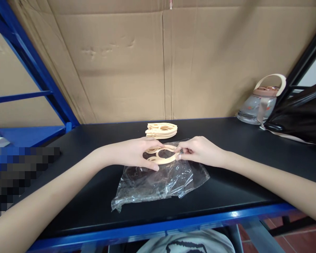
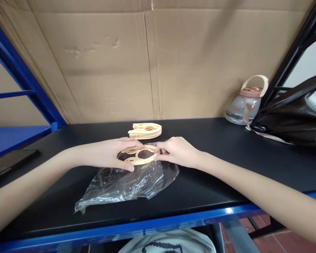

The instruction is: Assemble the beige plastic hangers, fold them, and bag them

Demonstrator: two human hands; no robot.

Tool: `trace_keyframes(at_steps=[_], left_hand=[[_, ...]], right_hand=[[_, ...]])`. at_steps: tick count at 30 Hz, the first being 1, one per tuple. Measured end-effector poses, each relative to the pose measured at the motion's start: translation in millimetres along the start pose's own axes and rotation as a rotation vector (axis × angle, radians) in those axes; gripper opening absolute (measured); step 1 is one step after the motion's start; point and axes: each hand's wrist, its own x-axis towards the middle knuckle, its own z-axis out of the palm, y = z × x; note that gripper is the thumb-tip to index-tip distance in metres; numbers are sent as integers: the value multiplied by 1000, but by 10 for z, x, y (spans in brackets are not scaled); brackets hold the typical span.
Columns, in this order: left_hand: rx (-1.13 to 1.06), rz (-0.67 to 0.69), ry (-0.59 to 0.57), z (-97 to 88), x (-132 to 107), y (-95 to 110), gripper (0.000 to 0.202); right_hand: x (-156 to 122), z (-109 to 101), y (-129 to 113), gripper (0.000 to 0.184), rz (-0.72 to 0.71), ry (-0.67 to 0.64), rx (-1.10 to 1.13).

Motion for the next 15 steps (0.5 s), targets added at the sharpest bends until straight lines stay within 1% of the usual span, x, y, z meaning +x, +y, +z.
trace_keyframes(at_steps=[3,8,11,15], left_hand=[[18,42,21,35,23,-26,54],[40,79,85,98,58,-41,58],[47,103,120,130,74,-35,59],[82,121,129,171,95,-15,54]], right_hand=[[22,37,-40,15,16,18,-12],[69,110,-80,17,11,65,7],[79,154,-78,18,9,82,48],[92,202,-74,14,42,105,142]])
